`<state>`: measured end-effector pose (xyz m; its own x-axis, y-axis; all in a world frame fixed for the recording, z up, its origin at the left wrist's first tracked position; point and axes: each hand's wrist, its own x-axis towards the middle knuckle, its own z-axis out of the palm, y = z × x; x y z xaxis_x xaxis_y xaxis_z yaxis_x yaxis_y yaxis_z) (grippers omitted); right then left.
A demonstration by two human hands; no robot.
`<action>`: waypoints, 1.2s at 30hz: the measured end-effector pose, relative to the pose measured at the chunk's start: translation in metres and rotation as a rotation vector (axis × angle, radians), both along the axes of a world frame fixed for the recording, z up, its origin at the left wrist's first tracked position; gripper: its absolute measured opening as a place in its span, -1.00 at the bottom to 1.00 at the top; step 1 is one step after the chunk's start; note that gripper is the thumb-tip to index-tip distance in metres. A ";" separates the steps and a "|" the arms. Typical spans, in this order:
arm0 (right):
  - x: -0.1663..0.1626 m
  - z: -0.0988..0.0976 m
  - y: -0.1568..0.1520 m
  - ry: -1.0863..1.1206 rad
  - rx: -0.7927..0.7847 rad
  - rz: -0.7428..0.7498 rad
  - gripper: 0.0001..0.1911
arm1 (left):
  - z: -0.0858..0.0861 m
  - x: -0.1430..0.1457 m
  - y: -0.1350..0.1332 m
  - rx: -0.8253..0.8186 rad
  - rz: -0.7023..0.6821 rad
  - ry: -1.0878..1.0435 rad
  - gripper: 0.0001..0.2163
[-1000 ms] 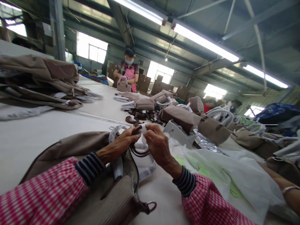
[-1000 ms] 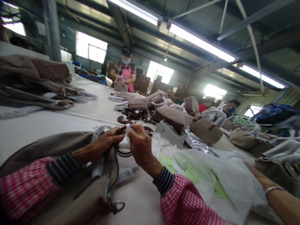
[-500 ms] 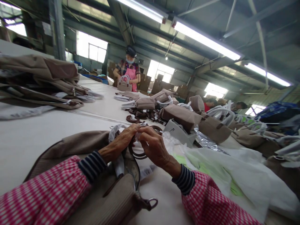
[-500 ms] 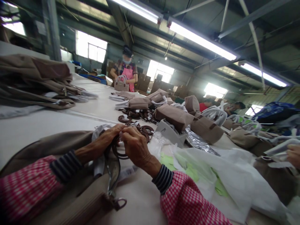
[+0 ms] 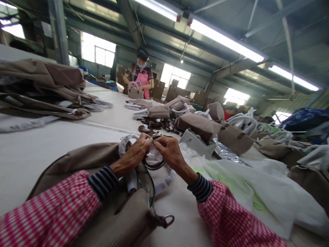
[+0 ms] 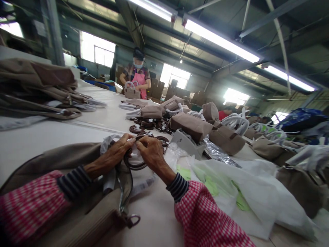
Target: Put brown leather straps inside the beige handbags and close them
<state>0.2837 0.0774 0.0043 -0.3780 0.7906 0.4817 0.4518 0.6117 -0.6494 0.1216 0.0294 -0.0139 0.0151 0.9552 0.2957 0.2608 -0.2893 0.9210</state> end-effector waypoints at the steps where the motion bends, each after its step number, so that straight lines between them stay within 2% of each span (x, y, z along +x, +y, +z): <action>1: -0.001 0.000 -0.001 -0.005 -0.005 -0.008 -0.80 | -0.001 -0.001 0.001 0.001 -0.012 0.007 -0.64; 8: -0.004 -0.001 -0.002 0.009 -0.082 -0.095 -0.90 | -0.006 -0.002 0.000 0.086 -0.043 0.122 -0.65; 14: -0.009 -0.011 -0.003 0.213 -0.100 -0.085 -0.97 | -0.002 0.000 -0.004 0.042 -0.038 0.060 -0.62; 18: -0.010 -0.018 -0.004 0.298 -0.129 -0.001 -0.92 | -0.006 0.000 0.000 0.017 -0.002 0.037 -0.61; 21: -0.008 -0.021 -0.004 0.258 -0.118 0.032 -0.90 | -0.010 0.000 0.003 0.032 -0.030 0.048 -0.61; 28: -0.004 -0.022 -0.006 0.172 -0.028 -0.069 -0.96 | -0.009 -0.005 0.002 0.060 -0.095 0.107 -0.59; 32: -0.003 -0.023 -0.004 0.272 -0.208 -0.067 -0.93 | -0.013 -0.006 0.009 0.061 -0.137 0.098 -0.62; 36: -0.002 -0.021 0.000 0.539 -0.487 -0.110 -0.88 | -0.013 -0.004 0.011 -0.050 -0.177 0.051 -0.60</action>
